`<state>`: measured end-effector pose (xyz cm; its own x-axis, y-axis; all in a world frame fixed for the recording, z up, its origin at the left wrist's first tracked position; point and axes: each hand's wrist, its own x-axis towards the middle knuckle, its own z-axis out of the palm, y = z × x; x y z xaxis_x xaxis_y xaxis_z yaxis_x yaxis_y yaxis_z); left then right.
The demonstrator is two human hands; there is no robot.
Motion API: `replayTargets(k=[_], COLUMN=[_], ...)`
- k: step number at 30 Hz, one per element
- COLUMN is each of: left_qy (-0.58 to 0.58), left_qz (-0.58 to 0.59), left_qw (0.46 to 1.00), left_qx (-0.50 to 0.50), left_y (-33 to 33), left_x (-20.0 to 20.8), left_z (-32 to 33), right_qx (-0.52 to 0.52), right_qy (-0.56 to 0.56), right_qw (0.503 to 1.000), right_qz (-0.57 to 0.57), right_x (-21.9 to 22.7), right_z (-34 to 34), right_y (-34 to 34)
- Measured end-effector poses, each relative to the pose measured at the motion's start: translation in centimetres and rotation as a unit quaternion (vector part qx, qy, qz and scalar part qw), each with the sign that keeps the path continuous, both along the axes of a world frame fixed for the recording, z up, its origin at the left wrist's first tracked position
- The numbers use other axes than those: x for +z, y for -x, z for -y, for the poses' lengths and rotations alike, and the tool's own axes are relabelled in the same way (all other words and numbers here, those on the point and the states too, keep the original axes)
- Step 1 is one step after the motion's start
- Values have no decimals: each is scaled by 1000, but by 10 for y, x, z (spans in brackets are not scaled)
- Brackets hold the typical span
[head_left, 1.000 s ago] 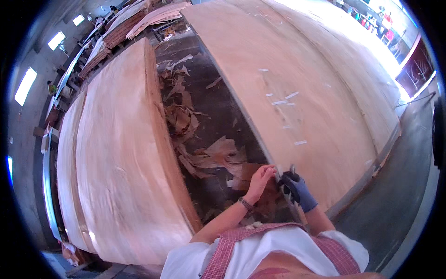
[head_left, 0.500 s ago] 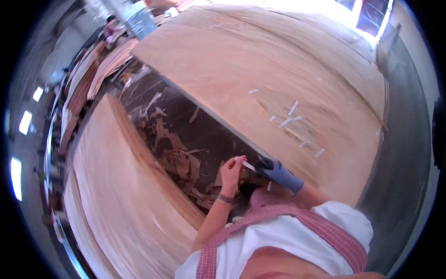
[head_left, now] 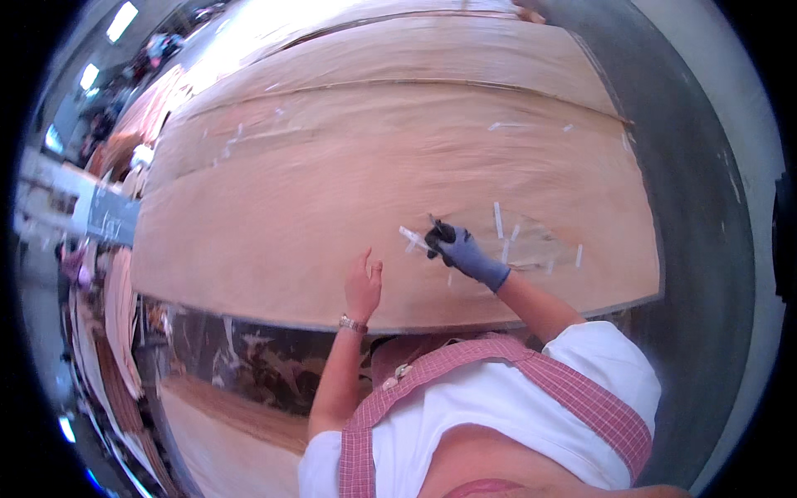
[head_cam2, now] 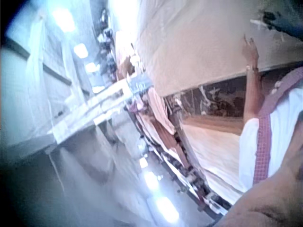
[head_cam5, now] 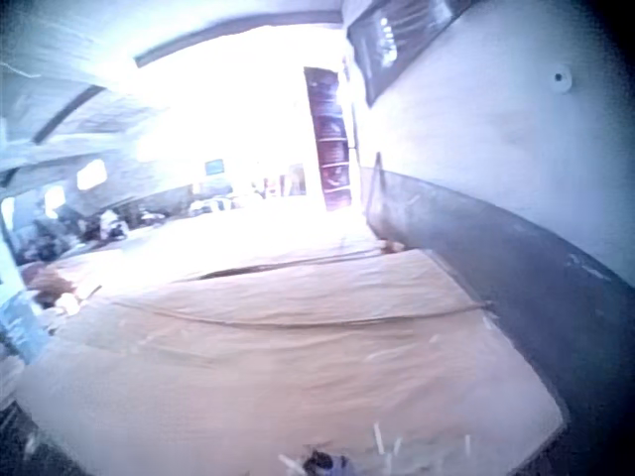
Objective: The person applies adhesive tape to cracks and holes in sheets of wood veneer using a small utility knife and tape strips.
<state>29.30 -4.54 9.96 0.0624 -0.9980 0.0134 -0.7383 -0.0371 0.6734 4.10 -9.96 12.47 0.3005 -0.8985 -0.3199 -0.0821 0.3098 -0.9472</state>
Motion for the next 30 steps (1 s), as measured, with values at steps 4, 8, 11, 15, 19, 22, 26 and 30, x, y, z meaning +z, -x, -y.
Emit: replayTargets(k=[4, 8, 11, 15, 19, 22, 26, 30], left_qy=[77, 135, 104, 168, 179, 139, 202, 145], left_qz=[178, 205, 121, 113, 147, 170, 168, 94], left_qw=[958, 940, 958, 932, 899, 883, 874, 885], left_qx=[-213, -238, -238, -300, -373, -415, -409, -433], left_y=[-53, -92, -93, -89, -76, -76, -74, -105], left_x=[-25, -63, -68, -77, -74, -68, -70, -80], left_z=[133, 258, 304, 355, 395, 414, 416, 426], right_qx=[-149, -230, -297, -328, -333, -268, -129, -154], right_qy=[3, 30, 3, -71, -85, -45, 258, 49], right_qw=[987, 972, 954, 942, 938, 958, 781, 918], right_qz=[53, 39, 51, -17, -37, -97, -554, -361], right_x=[-10, -27, -45, -83, -93, -97, -115, -60], right_z=[98, 205, 253, 280, 289, 290, 306, 317], right_y=[-61, -118, -134, -148, -161, -153, -106, -149])
